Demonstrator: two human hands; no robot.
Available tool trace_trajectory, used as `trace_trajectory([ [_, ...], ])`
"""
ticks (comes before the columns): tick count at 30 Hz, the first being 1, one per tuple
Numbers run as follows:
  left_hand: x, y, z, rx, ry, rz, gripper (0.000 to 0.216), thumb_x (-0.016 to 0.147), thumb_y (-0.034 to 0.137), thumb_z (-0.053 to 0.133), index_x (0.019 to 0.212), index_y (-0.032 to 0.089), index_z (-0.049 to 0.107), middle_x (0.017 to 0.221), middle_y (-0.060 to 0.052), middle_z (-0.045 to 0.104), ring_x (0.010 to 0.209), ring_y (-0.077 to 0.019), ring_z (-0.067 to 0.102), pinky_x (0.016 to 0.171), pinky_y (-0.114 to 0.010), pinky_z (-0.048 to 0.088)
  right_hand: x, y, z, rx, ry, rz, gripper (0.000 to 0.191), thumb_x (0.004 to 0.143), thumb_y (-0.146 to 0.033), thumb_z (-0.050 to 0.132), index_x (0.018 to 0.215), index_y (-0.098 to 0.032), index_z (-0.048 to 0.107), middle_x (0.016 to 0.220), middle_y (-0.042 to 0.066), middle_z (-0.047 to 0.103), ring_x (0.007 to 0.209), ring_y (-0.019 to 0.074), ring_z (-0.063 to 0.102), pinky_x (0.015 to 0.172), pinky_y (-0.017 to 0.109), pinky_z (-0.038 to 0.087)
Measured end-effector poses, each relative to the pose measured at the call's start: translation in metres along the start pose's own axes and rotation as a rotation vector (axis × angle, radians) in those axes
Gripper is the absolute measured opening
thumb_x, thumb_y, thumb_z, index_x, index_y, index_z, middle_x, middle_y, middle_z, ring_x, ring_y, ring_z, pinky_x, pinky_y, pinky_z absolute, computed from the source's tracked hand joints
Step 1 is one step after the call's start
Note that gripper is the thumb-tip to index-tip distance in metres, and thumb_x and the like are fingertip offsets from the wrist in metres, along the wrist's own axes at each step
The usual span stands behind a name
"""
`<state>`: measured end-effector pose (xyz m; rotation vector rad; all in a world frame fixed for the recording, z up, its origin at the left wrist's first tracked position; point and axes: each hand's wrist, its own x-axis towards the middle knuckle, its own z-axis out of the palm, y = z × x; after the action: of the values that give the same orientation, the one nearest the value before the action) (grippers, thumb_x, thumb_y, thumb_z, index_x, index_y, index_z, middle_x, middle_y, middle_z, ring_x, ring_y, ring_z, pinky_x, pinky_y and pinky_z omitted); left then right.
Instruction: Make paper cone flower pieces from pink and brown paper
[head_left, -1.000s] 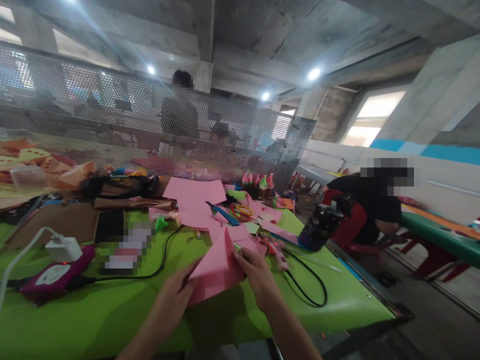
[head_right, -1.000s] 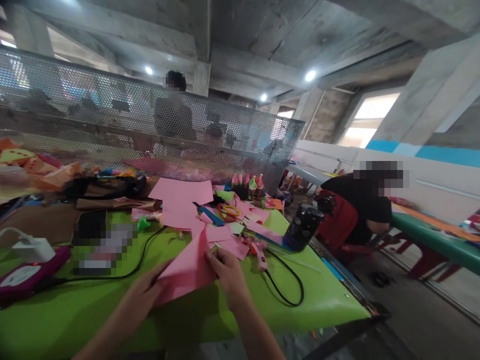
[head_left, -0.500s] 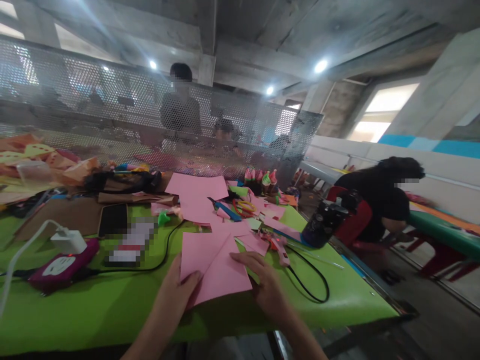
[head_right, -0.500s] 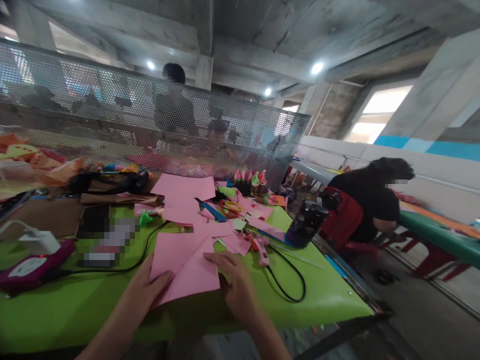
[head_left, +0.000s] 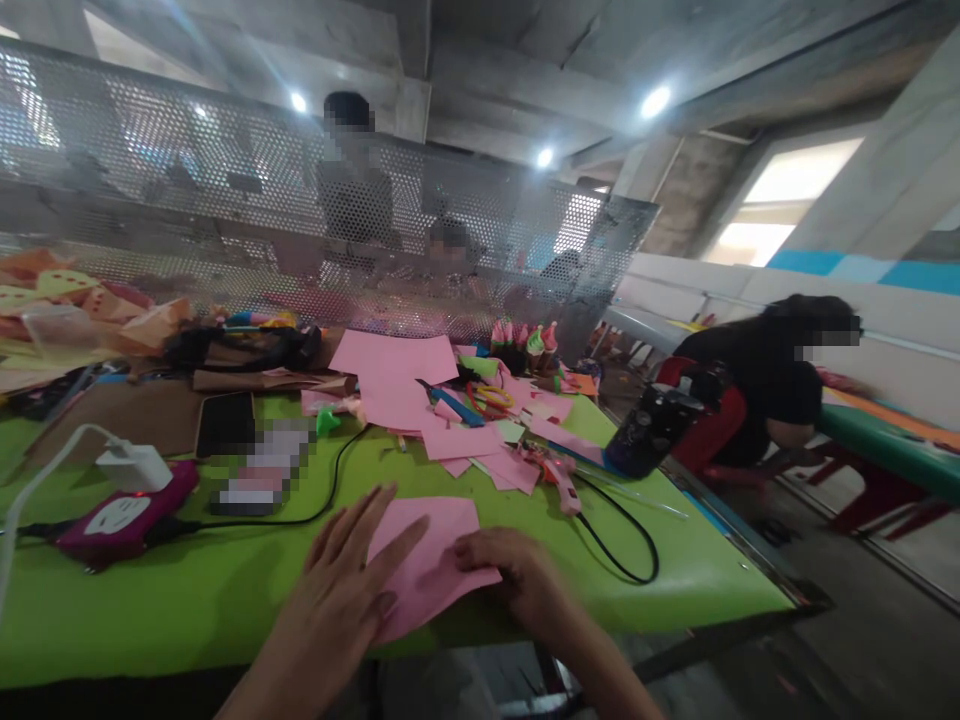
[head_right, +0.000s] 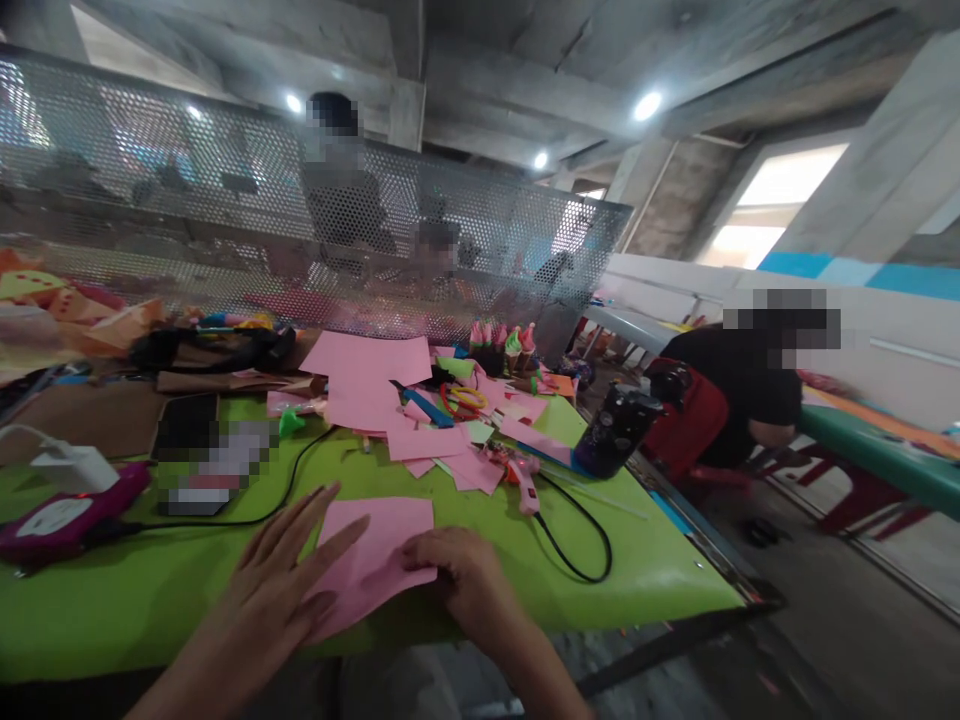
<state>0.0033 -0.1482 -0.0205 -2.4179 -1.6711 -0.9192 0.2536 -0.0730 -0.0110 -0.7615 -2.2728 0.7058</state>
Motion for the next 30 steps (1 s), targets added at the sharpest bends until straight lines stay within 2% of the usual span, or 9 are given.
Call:
trace_trajectory([
  [3, -0.001, -0.006, -0.001, -0.140, -0.209, 0.140, 0.053, 0.084, 0.010, 0.053, 0.127, 0.040, 0.058, 0.142, 0.001, 0.055, 0.131, -0.0245, 0.050, 0.114, -0.049, 0.029, -0.008, 0.003, -0.002, 0.080, 0.017, 0.031, 0.029, 0.079, -0.008, 0.056, 0.093, -0.025, 0.075, 0.101, 0.005, 0.077, 0.101, 0.0216, 0.069, 0.091, 0.037, 0.051],
  [5, -0.002, -0.009, -0.003, -0.250, -0.342, 0.076, 0.040, 0.091, 0.021, 0.051, 0.123, 0.042, 0.061, 0.136, 0.004, 0.060, 0.127, -0.0219, 0.054, 0.114, -0.051, 0.028, -0.010, 0.003, -0.005, 0.132, 0.013, 0.093, 0.029, 0.077, -0.007, 0.058, 0.092, -0.025, 0.075, 0.104, 0.005, 0.076, 0.103, 0.0217, 0.068, 0.093, 0.037, 0.050],
  [8, -0.007, -0.016, -0.005, -0.347, -0.408, -0.025, 0.034, 0.096, 0.037, 0.045, 0.126, 0.046, 0.057, 0.141, 0.005, 0.055, 0.132, -0.0216, 0.049, 0.115, -0.054, 0.025, -0.008, 0.000, -0.007, 0.134, 0.006, 0.159, 0.023, 0.079, -0.009, 0.061, 0.088, -0.025, 0.076, 0.102, 0.005, 0.076, 0.101, 0.0229, 0.067, 0.092, 0.037, 0.050],
  [13, -0.014, -0.021, -0.004, -0.438, -0.358, -0.004, 0.062, 0.082, 0.052, 0.064, 0.140, 0.038, 0.046, 0.143, -0.003, 0.053, 0.131, -0.0282, 0.049, 0.117, -0.053, 0.020, 0.001, -0.006, -0.010, 0.016, -0.005, 0.210, 0.012, 0.083, -0.021, 0.066, 0.088, -0.026, 0.076, 0.088, 0.004, 0.075, 0.086, 0.0227, 0.066, 0.080, 0.033, 0.048],
  [17, -0.008, -0.013, 0.009, -0.438, -0.207, -0.322, 0.037, 0.091, 0.049, 0.046, 0.113, 0.029, 0.067, 0.121, -0.007, 0.070, 0.116, -0.0314, 0.061, 0.106, -0.052, 0.038, 0.005, 0.000, -0.008, -0.022, 0.016, 0.292, 0.014, 0.087, -0.031, 0.063, 0.084, -0.024, 0.075, 0.079, 0.004, 0.071, 0.078, 0.0219, 0.063, 0.070, 0.030, 0.045],
  [20, 0.001, -0.008, 0.017, -0.508, -0.135, -0.519, 0.029, 0.092, 0.046, 0.045, 0.089, 0.025, 0.065, 0.099, -0.007, 0.076, 0.093, -0.0285, 0.068, 0.083, -0.042, 0.050, 0.007, 0.005, -0.003, -0.090, 0.099, 0.373, 0.017, 0.084, -0.032, 0.065, 0.072, -0.021, 0.069, 0.068, 0.003, 0.064, 0.066, 0.0199, 0.057, 0.060, 0.028, 0.040],
  [22, 0.006, -0.008, 0.021, -0.505, -0.090, -0.583, 0.021, 0.089, 0.043, 0.049, 0.096, 0.026, 0.060, 0.090, -0.004, 0.076, 0.088, -0.0274, 0.068, 0.082, -0.041, 0.047, 0.009, 0.007, 0.000, -0.138, 0.138, 0.402, 0.010, 0.081, -0.030, 0.068, 0.077, -0.021, 0.067, 0.066, 0.001, 0.061, 0.062, 0.0195, 0.054, 0.057, 0.028, 0.037],
  [27, 0.005, -0.009, 0.028, -0.276, -0.024, -0.554, 0.048, 0.087, 0.036, 0.053, 0.134, 0.028, 0.043, 0.072, 0.004, 0.072, 0.077, -0.0256, 0.068, 0.087, -0.045, 0.037, 0.008, 0.009, -0.001, -0.176, 0.156, 0.356, 0.049, 0.083, -0.028, 0.066, 0.130, -0.027, 0.052, 0.069, -0.001, 0.061, 0.063, 0.0219, 0.056, 0.058, 0.031, 0.042],
  [30, 0.002, -0.009, 0.028, -0.134, -0.013, -0.404, 0.026, 0.088, 0.034, 0.054, 0.114, 0.034, 0.059, 0.087, 0.001, 0.076, 0.084, -0.0258, 0.068, 0.081, -0.042, 0.037, 0.009, 0.007, -0.004, -0.206, 0.075, 0.221, 0.021, 0.090, -0.028, 0.060, 0.110, -0.032, 0.064, 0.080, 0.003, 0.066, 0.073, 0.0228, 0.061, 0.064, 0.032, 0.045],
])
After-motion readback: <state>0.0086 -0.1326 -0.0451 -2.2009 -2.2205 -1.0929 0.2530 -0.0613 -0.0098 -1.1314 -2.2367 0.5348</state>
